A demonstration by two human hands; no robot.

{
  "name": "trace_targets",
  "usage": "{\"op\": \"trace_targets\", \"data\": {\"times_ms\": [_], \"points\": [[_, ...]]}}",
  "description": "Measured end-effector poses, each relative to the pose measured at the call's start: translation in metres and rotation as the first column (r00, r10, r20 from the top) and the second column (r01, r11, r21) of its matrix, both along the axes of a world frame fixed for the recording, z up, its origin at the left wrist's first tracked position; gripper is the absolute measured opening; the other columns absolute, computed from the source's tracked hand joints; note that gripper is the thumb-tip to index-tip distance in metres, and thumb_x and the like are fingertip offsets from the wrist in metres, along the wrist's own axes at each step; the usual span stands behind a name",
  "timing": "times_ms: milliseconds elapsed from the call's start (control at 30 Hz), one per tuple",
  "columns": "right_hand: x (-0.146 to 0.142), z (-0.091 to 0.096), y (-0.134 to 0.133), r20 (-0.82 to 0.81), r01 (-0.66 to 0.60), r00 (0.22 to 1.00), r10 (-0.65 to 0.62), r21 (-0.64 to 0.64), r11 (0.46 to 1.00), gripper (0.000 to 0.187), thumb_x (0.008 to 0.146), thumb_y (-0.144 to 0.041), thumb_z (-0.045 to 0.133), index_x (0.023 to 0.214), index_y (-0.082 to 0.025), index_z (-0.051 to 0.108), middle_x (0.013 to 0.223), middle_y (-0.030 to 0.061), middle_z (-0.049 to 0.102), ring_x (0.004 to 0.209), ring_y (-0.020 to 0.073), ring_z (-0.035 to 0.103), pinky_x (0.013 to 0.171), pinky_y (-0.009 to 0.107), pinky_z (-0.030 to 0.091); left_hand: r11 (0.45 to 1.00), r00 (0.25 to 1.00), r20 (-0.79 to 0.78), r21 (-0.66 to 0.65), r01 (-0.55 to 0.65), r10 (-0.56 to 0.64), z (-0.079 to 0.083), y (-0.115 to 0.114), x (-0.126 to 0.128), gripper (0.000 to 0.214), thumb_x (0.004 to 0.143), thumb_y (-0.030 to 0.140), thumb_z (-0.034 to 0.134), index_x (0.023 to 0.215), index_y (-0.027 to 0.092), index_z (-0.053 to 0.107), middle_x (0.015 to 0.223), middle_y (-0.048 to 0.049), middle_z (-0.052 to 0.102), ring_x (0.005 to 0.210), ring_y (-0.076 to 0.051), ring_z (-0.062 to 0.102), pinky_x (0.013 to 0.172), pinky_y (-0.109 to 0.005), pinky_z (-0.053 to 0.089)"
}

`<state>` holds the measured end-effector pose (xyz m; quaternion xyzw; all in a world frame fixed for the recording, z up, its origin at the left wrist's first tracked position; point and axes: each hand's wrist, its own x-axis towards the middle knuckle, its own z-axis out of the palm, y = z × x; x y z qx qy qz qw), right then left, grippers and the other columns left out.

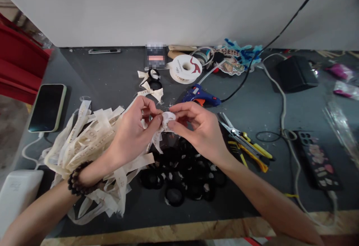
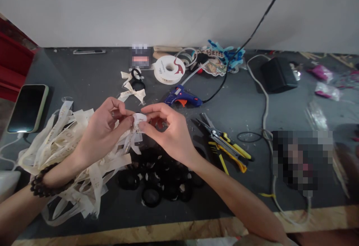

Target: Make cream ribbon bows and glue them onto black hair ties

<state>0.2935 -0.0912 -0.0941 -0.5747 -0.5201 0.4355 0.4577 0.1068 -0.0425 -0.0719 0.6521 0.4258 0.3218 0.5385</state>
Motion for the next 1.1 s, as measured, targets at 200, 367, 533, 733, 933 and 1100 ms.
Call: {"op": "trace_targets", "data": {"times_ms": [200, 367, 533, 733, 933, 1100], "points": [[0.001, -0.003, 0.003, -0.047, -0.009, 0.999, 0.006, -0.064, 0.998, 0.027, 0.083, -0.033, 0.083, 0.106, -0.021, 0.078, 0.087, 0.0018, 0.078, 0.078, 0.0161, 0.071, 0.073, 0.029, 0.054, 0.969, 0.989, -0.142, 0.247, 0.004, 0.033, 0.000, -0.001, 0.001, 0.019, 0.089, 0.009, 0.063, 0.093, 0.021, 0.048, 0.091, -0.0004, 0.064, 0.084, -0.014, 0.065, 0.073, -0.028, 0.049], [0.002, -0.008, 0.006, -0.141, -0.019, 0.990, 0.003, -0.112, 0.994, 0.020, 0.076, -0.032, 0.087, 0.090, -0.020, 0.079, 0.081, 0.0012, 0.077, 0.073, 0.0150, 0.069, 0.068, 0.026, 0.052, 0.947, 0.980, -0.191, 0.322, 0.018, 0.046, 0.007, -0.004, 0.003, 0.025, 0.085, 0.006, 0.066, 0.093, 0.021, 0.048, 0.088, 0.0022, 0.062, 0.081, -0.011, 0.067, 0.074, -0.026, 0.050], [0.002, -0.004, 0.004, -0.043, 0.009, 0.999, -0.013, -0.091, 0.996, 0.015, 0.077, -0.030, 0.086, 0.082, -0.020, 0.078, 0.076, 0.0000, 0.075, 0.068, 0.0139, 0.066, 0.063, 0.025, 0.050, 0.968, 0.984, -0.176, 0.251, 0.009, 0.036, 0.010, -0.002, 0.001, 0.028, 0.084, 0.004, 0.069, 0.093, 0.021, 0.049, 0.084, 0.0047, 0.063, 0.080, -0.011, 0.070, 0.071, -0.023, 0.051], [0.002, -0.003, -0.002, 0.162, 0.019, 0.986, -0.027, 0.054, 0.998, 0.014, 0.087, -0.035, 0.078, 0.089, -0.021, 0.078, 0.082, 0.0005, 0.077, 0.072, 0.0148, 0.068, 0.069, 0.027, 0.051, 0.971, 0.968, -0.246, 0.237, 0.006, 0.054, 0.009, 0.000, -0.002, 0.030, 0.085, 0.003, 0.068, 0.096, 0.022, 0.049, 0.087, 0.0045, 0.065, 0.084, -0.013, 0.075, 0.070, -0.024, 0.050], [0.001, -0.002, -0.004, 0.230, -0.061, 0.972, 0.046, 0.058, 0.996, 0.016, 0.094, -0.036, 0.071, 0.092, -0.021, 0.074, 0.083, 0.0006, 0.075, 0.075, 0.0157, 0.068, 0.071, 0.028, 0.050, 0.950, 0.963, -0.270, 0.304, 0.072, 0.013, 0.009, 0.000, -0.003, 0.028, 0.089, 0.001, 0.061, 0.101, 0.022, 0.046, 0.095, 0.0018, 0.065, 0.095, -0.015, 0.075, 0.074, -0.025, 0.051], [0.001, -0.001, -0.003, 0.205, -0.082, 0.976, 0.078, 0.007, 0.997, 0.018, 0.092, -0.039, 0.073, 0.096, -0.021, 0.076, 0.085, 0.0014, 0.076, 0.076, 0.0178, 0.069, 0.071, 0.029, 0.051, 0.956, 0.962, -0.274, 0.285, 0.066, 0.015, 0.012, -0.002, -0.002, 0.026, 0.087, 0.006, 0.063, 0.099, 0.023, 0.047, 0.090, 0.0012, 0.068, 0.088, -0.016, 0.072, 0.077, -0.030, 0.052]]}}
